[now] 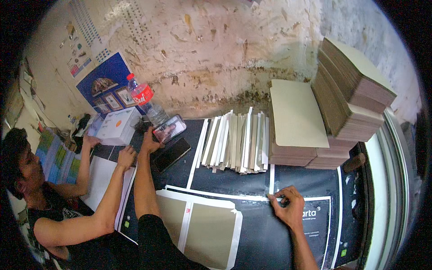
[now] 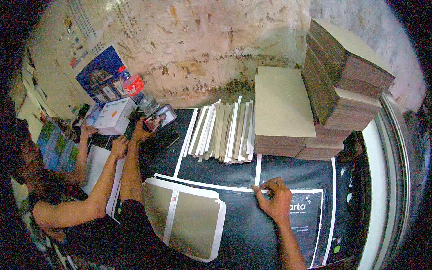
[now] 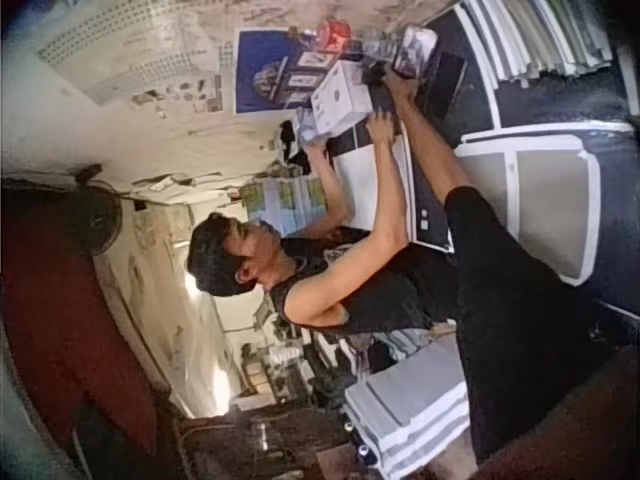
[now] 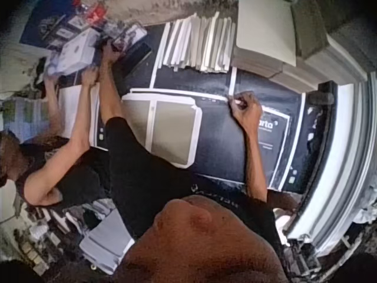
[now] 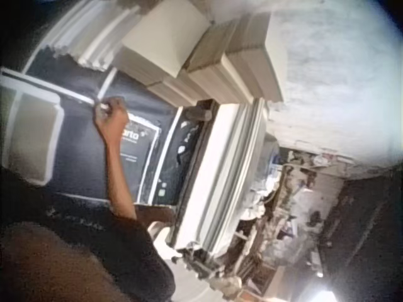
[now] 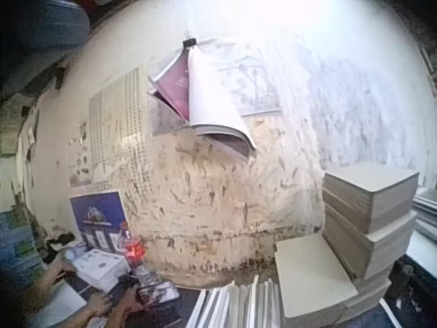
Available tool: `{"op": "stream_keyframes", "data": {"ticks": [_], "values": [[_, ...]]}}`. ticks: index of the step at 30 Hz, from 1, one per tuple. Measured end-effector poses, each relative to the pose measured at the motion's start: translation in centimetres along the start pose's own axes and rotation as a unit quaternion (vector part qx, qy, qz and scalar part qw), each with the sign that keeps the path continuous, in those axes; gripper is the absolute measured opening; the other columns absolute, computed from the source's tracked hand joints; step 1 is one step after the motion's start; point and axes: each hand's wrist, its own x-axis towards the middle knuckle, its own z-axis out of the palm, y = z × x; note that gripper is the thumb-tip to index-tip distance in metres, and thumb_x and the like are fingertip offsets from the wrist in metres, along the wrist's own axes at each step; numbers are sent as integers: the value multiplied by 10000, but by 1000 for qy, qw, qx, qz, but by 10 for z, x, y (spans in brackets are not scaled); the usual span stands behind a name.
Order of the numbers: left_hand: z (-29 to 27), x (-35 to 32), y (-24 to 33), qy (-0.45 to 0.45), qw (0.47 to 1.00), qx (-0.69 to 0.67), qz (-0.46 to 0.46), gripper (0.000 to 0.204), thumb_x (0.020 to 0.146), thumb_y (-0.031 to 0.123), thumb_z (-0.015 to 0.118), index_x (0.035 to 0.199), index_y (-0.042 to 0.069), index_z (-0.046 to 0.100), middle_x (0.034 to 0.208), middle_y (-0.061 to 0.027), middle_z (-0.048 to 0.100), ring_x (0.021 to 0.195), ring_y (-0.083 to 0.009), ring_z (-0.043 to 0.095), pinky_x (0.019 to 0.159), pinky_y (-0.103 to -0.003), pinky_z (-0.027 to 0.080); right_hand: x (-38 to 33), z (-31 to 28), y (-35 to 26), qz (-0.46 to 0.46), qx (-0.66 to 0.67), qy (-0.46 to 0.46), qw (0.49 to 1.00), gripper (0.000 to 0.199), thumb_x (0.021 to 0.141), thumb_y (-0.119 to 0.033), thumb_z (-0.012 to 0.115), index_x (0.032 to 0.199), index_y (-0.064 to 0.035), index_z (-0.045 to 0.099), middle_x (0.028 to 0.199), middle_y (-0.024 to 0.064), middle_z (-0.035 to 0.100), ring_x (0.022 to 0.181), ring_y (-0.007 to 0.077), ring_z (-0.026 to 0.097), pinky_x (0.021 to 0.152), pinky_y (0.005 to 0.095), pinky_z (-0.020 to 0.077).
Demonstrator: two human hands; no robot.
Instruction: The person assembles a paper folder by feeding a sheet through a rolling adhesive machine and then manually applying two cardboard panels and white adhesive strips to the sheet on a workbench.
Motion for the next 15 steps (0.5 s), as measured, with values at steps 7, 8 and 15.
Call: {"op": "stream_keyframes", "data": {"ticks": [7, 8, 15], "values": [[11, -9, 28, 30, 999, -31, 13, 1028, 490, 212, 959, 1380, 105, 456, 1302, -237, 536, 1254, -428, 506, 1063, -487, 440, -1, -1, 5, 3, -9, 12, 1000, 217, 780, -200, 847, 773, -43, 698, 804, 87, 660, 585, 196, 636, 550, 335, 522], [12, -8, 19, 30, 998, -43, 20, 1017, 497, 222, 956, 1377, 101, 461, 1300, -236, 539, 1248, -427, 508, 1062, -488, 439, -3, 0, 5, 8, -6, 12, 1000, 218, 782, -201, 846, 773, -42, 696, 803, 85, 659, 580, 195, 631, 548, 333, 520], [31, 15, 11, 45, 998, -18, -49, 1006, 551, 263, 930, 1420, 96, 451, 1300, -289, 514, 1231, -454, 495, 1065, -493, 435, 3, -4, 4, 7, 0, 11, 1000, 209, 790, -187, 836, 781, -23, 707, 803, 97, 664, 594, 191, 622, 556, 322, 513]]}}
